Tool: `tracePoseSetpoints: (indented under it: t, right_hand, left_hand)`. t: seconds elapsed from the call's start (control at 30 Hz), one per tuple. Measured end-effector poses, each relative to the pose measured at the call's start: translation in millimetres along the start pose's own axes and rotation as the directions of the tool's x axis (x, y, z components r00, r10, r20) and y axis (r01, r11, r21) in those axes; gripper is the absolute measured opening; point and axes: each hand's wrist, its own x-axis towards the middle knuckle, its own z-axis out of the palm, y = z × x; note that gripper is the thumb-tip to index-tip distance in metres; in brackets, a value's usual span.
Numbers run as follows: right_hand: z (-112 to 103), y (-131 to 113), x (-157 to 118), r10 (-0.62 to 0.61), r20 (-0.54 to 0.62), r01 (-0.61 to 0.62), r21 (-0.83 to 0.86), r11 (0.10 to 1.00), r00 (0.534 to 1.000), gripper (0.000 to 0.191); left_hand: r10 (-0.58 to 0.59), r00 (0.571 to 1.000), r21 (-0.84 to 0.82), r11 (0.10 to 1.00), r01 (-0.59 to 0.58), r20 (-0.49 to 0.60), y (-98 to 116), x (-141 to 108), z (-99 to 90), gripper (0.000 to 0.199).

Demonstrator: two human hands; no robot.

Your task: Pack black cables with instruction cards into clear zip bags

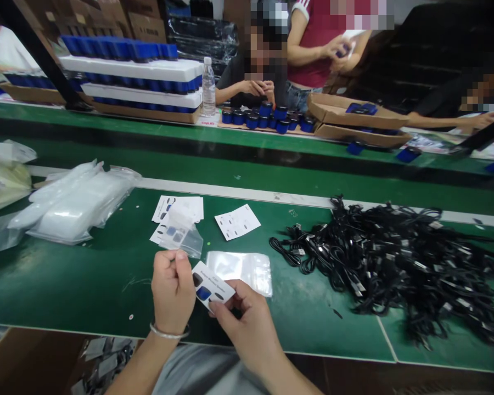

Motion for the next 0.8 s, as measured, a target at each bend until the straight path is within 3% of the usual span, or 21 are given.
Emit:
tracePoseSetpoints:
  t: [0.07, 0.2, 0.33, 0.43, 0.5, 0.57, 0.63, 0.7, 0.77, 0.8]
  right_hand:
    - [-2, -1, 1, 0.006, 0.001, -0.006, 0.031, 0.999, 1.000, 0.020]
    - [-2, -3, 4, 0.052, 0.037, -0.057, 0.152, 0.987, 0.998, 0.049]
    - [-2, -5, 6, 0.153, 0.104, -0.166, 0.137, 0.977, 0.983, 0.021]
    - [-8, -9, 3, -0.012, 0.108, 0.025, -0.114, 0.993, 0.994, 0.014]
    - [-16, -13, 0, -0.145, 0.105, 0.171, -0.313, 0.934, 0.984, 0.005]
    - [-24, -17, -3, -0.248, 0.045, 0.243, -0.435, 0.867, 0.968, 0.018]
    - [-31, -20, -6, -0.390, -0.042, 0.322, -0.487, 0.812, 0.920, 0.023]
    - [-34, -22, -10, -0.574, -0.071, 0.452, -0.541, 0.709, 0.816, 0.016]
    - [-34, -22, -12, -0.689, -0.001, 0.544, -0.611, 0.574, 0.725, 0.011]
    - [-33, -21, -13, -0.710, 0.040, 0.555, -0.654, 0.514, 0.703, 0.011]
  left_hand:
    - [0.027, 0.999, 0.010, 1.000, -0.027, 0.019, 2, -2, -0.4, 0.009]
    - [0.069, 0.997, 0.018, 0.997, -0.070, 0.046, 6, -7, 0.7, 0.010]
    - [0.112, 0.991, 0.023, 0.993, -0.115, 0.077, 4, -11, 2.0, 0.010]
    - [0.141, 0.981, 0.038, 0.988, -0.147, 0.134, 4, -11, -0.6, 0.011]
    - [0.156, 0.969, 0.062, 0.983, -0.171, 0.190, 7, -9, -4.1, 0.014]
    - [0.166, 0.956, 0.090, 0.977, -0.192, 0.242, 10, -6, -8.1, 0.016]
    - [0.171, 0.948, 0.117, 0.971, -0.208, 0.268, 14, -4, -11.5, 0.017]
    - [0.200, 0.942, 0.159, 0.955, -0.249, 0.270, 16, -4, -13.6, 0.018]
    - [0.262, 0.923, 0.197, 0.926, -0.323, 0.282, 18, -8, -14.2, 0.018]
    - [0.300, 0.908, 0.208, 0.907, -0.366, 0.291, 18, -10, -14.1, 0.019]
